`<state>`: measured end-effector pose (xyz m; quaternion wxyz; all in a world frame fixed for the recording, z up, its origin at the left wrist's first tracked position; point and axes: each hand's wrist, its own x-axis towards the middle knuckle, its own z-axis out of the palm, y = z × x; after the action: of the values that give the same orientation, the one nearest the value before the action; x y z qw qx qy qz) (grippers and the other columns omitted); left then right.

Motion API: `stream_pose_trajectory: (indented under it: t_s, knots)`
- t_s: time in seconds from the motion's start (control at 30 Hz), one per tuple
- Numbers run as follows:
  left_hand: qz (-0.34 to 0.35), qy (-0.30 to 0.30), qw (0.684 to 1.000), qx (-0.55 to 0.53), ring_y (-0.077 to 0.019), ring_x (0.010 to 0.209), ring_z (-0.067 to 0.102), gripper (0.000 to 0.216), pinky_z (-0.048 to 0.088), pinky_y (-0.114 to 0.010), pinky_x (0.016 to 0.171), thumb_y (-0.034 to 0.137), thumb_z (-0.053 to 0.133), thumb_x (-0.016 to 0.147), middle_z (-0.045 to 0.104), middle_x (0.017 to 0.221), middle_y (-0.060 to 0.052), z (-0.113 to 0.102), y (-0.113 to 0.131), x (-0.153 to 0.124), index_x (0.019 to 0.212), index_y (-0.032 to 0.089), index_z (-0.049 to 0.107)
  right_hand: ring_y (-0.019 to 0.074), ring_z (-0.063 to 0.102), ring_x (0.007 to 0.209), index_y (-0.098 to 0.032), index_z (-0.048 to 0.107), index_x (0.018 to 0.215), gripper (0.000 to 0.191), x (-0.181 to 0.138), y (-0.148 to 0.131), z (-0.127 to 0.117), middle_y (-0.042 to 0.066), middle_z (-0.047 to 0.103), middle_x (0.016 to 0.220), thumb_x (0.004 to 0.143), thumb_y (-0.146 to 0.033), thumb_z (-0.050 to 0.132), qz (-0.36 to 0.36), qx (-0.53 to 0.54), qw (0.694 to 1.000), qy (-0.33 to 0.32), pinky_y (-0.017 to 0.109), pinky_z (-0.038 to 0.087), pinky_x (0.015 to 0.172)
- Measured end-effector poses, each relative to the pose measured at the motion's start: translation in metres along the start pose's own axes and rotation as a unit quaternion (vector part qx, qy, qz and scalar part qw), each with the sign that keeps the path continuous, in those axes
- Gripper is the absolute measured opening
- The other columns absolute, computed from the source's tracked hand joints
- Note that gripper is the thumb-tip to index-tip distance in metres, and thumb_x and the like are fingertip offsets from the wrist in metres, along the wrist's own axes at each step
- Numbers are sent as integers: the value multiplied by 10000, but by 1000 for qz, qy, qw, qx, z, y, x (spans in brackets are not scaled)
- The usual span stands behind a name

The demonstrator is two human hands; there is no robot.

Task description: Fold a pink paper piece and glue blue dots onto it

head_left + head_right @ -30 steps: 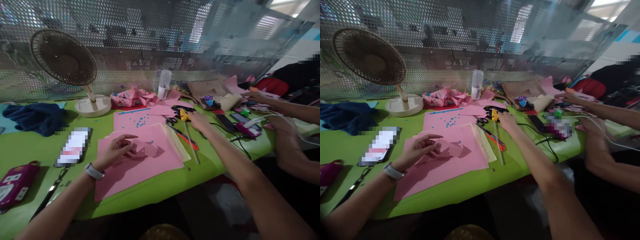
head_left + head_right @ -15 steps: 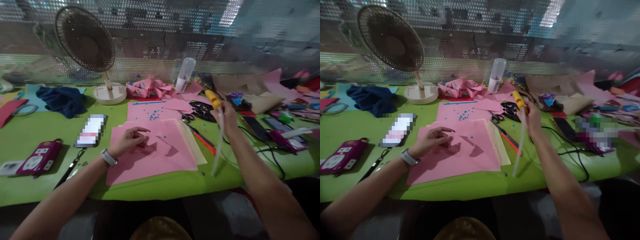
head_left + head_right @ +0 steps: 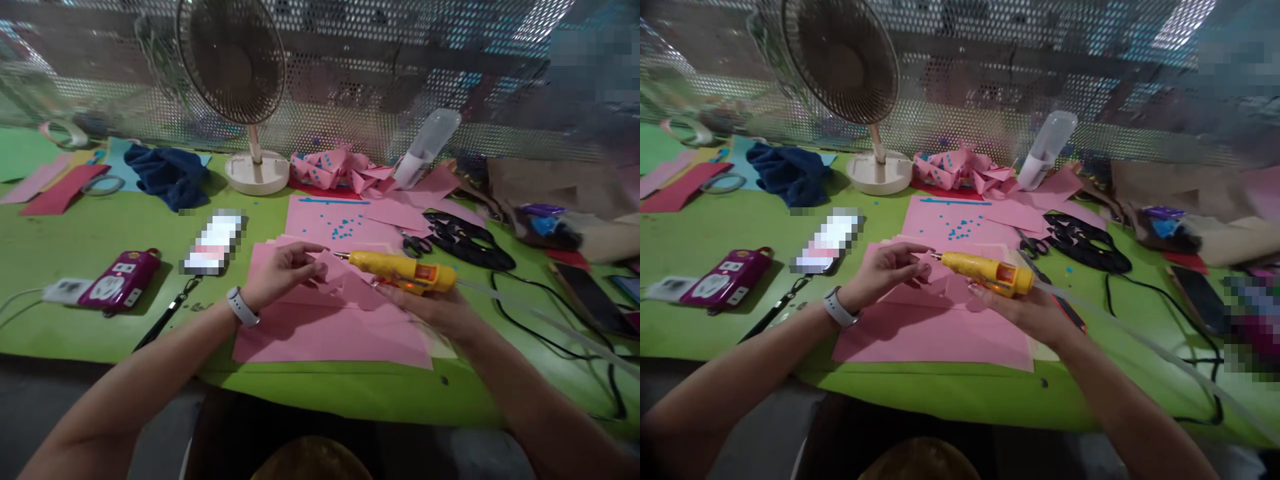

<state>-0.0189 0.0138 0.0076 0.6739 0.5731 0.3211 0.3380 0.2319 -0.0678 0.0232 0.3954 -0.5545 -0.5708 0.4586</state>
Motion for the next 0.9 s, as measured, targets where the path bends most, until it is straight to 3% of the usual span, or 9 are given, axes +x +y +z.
stream_pose_trajectory:
  t_s: [0.1, 0.3, 0.43, 0.7, 0.9]
  knots:
    - [20, 10, 1000, 11, -159, 710, 711, 427, 599, -255, 617, 281, 708, 807, 716, 781, -48, 3, 1, -2, 1176, 114, 574, 274, 669, 1060, -315, 675, 1142, 363, 2, 2, 3, 31, 703, 1147, 785, -369, 710, 6, -2, 1000, -19, 459, 594, 893]
    - [45, 7, 999, 29, -164, 724, 712, 449, 601, -251, 612, 307, 698, 819, 729, 800, -75, 6, 1, -4, 1193, 100, 562, 274, 692, 1004, -263, 703, 1097, 315, 3, -13, 11, 44, 729, 1081, 798, -363, 695, -12, -21, 999, -40, 452, 585, 903]
    - [51, 5, 998, 29, -166, 732, 714, 448, 600, -246, 604, 315, 699, 821, 729, 800, -73, 5, -1, -3, 1191, 104, 562, 271, 690, 1014, -256, 697, 1111, 323, 2, -12, 10, 51, 715, 1132, 803, -354, 688, -3, -35, 999, -21, 442, 577, 916]
    - [57, -5, 998, 34, -161, 744, 714, 471, 599, -245, 619, 343, 683, 839, 728, 815, -82, 5, -3, -4, 1218, 96, 553, 265, 704, 957, -243, 718, 1085, 376, 2, -11, 11, 42, 740, 1044, 771, -449, 695, 16, -79, 997, 11, 405, 590, 868]
    - [66, -8, 997, 37, -155, 749, 711, 440, 595, -229, 608, 334, 668, 853, 719, 828, -78, 5, -4, -4, 1212, 105, 556, 250, 703, 944, -234, 716, 1095, 375, 2, -9, 9, 48, 737, 1051, 778, -433, 688, 12, -74, 997, 4, 373, 592, 845]
